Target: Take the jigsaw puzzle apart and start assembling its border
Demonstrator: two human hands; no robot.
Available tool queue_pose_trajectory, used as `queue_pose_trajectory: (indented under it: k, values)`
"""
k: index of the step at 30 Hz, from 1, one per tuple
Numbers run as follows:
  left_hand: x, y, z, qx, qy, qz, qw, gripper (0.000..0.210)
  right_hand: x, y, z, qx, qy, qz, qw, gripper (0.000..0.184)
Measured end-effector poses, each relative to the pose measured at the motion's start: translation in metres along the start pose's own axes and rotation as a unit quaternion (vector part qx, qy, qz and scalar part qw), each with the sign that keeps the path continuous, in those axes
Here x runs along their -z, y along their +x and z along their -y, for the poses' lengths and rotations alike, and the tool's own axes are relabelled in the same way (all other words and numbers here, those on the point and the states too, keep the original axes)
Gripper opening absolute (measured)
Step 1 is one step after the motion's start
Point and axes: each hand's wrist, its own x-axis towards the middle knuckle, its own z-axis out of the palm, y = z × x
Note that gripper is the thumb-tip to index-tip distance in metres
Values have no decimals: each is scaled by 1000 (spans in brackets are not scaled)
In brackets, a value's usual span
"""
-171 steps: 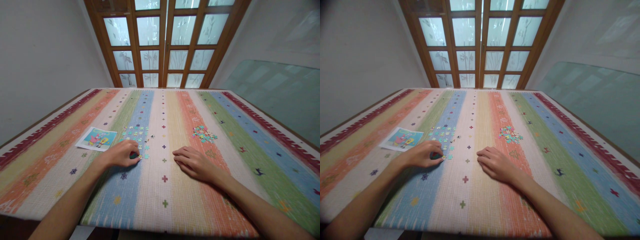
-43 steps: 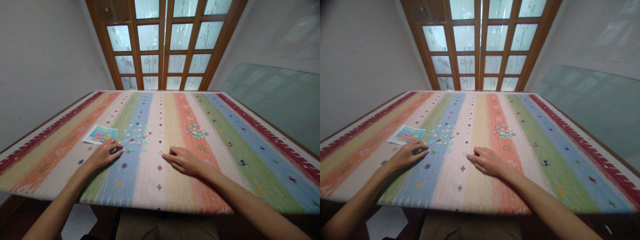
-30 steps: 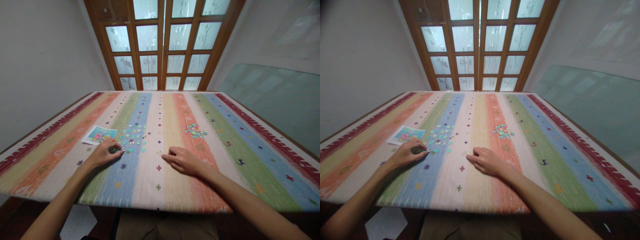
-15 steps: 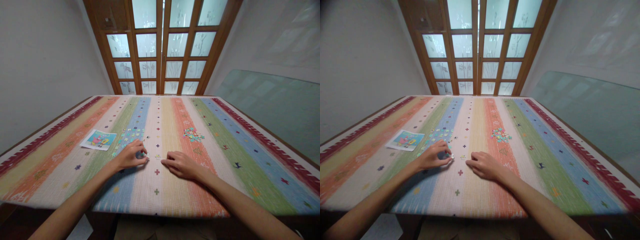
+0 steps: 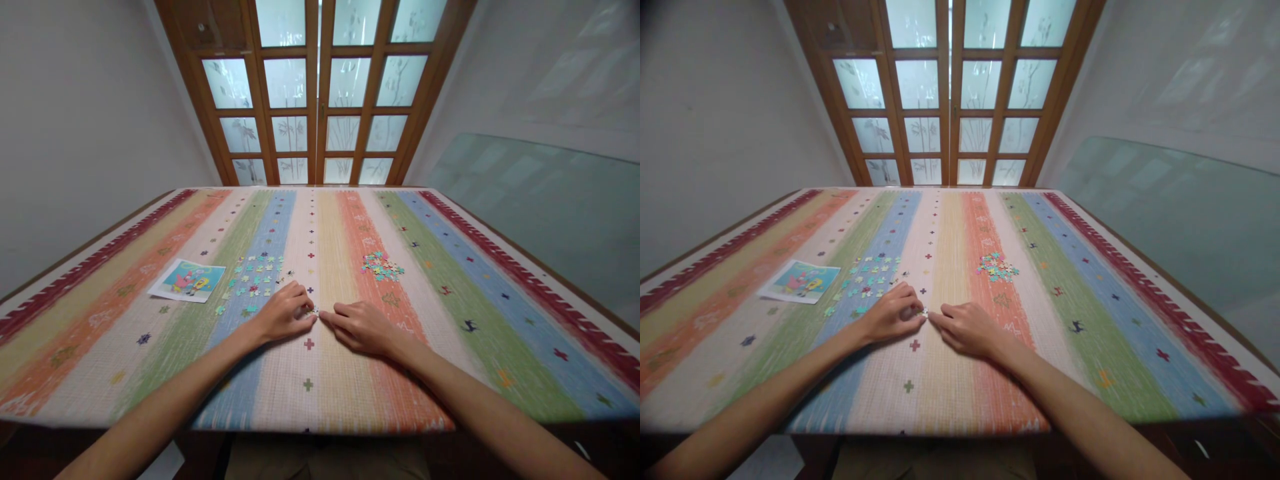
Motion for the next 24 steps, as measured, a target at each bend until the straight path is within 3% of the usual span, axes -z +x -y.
queue_pose_trajectory:
  k: [8, 24]
  values:
    - [-1, -1, -2, 11, -14, 4, 1000, 11, 1, 1, 2, 0, 11, 42, 999, 30]
    - [-3, -5, -3, 10, -13, 9, 1000, 11, 0, -1, 1, -5, 27, 41, 999, 27]
